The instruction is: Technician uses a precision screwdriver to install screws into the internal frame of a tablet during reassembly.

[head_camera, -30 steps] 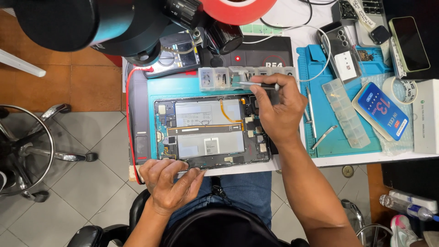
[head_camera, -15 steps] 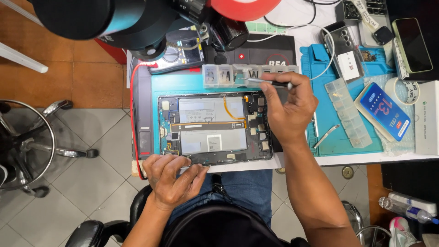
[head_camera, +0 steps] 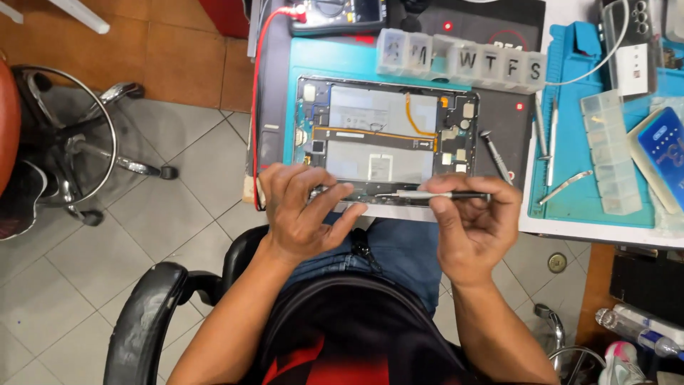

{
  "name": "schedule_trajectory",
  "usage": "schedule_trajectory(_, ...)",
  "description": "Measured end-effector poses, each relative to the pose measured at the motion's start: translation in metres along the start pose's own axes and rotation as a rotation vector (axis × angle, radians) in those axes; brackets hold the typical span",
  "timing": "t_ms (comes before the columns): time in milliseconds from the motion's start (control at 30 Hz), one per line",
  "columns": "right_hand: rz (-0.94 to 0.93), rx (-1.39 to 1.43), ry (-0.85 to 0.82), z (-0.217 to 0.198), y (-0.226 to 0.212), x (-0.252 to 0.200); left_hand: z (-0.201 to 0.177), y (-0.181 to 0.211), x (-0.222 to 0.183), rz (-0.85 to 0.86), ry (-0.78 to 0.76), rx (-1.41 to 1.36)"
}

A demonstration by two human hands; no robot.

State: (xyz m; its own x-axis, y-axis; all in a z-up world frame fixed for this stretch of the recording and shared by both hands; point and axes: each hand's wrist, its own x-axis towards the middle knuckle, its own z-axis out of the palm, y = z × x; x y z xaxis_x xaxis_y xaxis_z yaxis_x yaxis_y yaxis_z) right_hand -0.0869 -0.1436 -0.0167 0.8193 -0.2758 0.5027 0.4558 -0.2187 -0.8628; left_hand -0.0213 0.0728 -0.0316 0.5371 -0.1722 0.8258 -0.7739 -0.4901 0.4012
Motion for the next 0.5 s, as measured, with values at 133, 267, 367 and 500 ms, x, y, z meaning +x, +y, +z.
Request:
schedule_trajectory(133,-0.027,0.039,-0.089,0.01,0.001,-0.002,-0.002,0.0,-0.001,-0.026,-0.003,0.012)
schedule_trajectory(267,-0.03,0.07,-0.113,0.016,0.006,-0.004,-0.005,0.0,-0.002,-0.06,-0.028,-0.007)
schedule_trajectory(367,-0.034,0.051,-0.117,0.016,0.007,-0.006,-0.006,0.0,0.0,-0.058,-0.043,-0.031)
schedule_trajectory(500,-0.036,0.068,-0.118,0.016,0.009,-0.007,-0.008,0.001,0.002,-0.061,-0.047,-0.063)
